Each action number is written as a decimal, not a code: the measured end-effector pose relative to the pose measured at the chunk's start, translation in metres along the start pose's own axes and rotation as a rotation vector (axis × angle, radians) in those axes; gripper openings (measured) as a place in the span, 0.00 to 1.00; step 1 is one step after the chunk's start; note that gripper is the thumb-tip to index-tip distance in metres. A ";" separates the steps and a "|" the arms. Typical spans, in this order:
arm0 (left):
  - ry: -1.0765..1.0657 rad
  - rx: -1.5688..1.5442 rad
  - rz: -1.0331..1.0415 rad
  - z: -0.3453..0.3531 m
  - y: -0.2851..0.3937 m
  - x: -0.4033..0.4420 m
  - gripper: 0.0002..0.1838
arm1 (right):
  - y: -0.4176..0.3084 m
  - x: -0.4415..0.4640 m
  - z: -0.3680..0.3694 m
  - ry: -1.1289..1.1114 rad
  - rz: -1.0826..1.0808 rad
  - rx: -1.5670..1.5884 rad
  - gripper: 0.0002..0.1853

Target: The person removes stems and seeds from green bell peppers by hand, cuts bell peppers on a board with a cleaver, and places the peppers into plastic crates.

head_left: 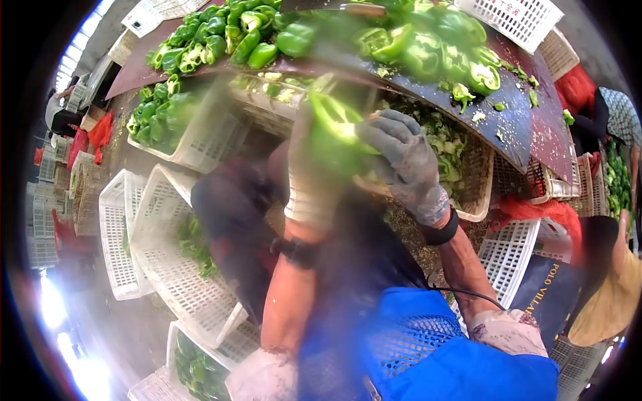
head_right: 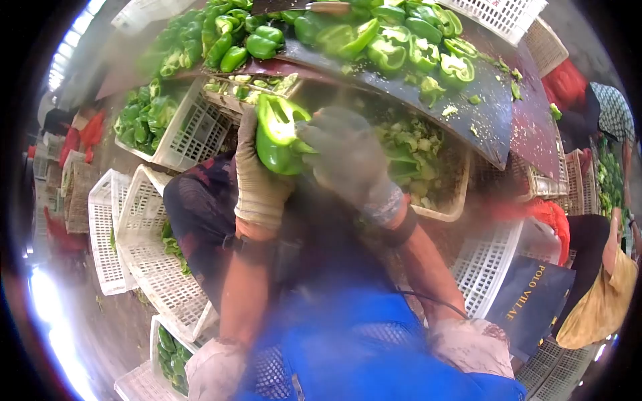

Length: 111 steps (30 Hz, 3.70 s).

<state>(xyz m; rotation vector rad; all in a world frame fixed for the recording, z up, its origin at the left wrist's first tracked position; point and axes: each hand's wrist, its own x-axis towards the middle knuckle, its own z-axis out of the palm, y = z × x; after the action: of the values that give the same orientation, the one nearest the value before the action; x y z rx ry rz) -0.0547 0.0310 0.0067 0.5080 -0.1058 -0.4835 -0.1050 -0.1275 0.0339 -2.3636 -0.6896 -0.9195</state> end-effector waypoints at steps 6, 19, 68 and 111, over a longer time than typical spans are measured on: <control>0.030 -0.285 -0.095 -0.001 -0.009 0.010 0.26 | -0.002 -0.007 0.026 0.123 0.229 0.147 0.18; 0.047 -0.216 -0.175 -0.007 -0.009 0.010 0.21 | 0.001 -0.023 0.062 0.146 0.421 0.167 0.14; 0.068 0.131 0.093 -0.001 -0.020 -0.001 0.34 | 0.032 -0.030 -0.032 0.061 0.961 0.330 0.19; -0.062 1.537 -0.014 0.050 -0.056 0.015 0.09 | 0.009 -0.069 -0.010 0.355 1.005 0.760 0.31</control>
<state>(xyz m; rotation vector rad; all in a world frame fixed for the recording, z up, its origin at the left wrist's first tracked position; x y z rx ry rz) -0.0751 -0.0410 0.0230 1.9947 -0.5482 -0.3563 -0.1481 -0.1593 -0.0113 -1.4721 0.2829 -0.4525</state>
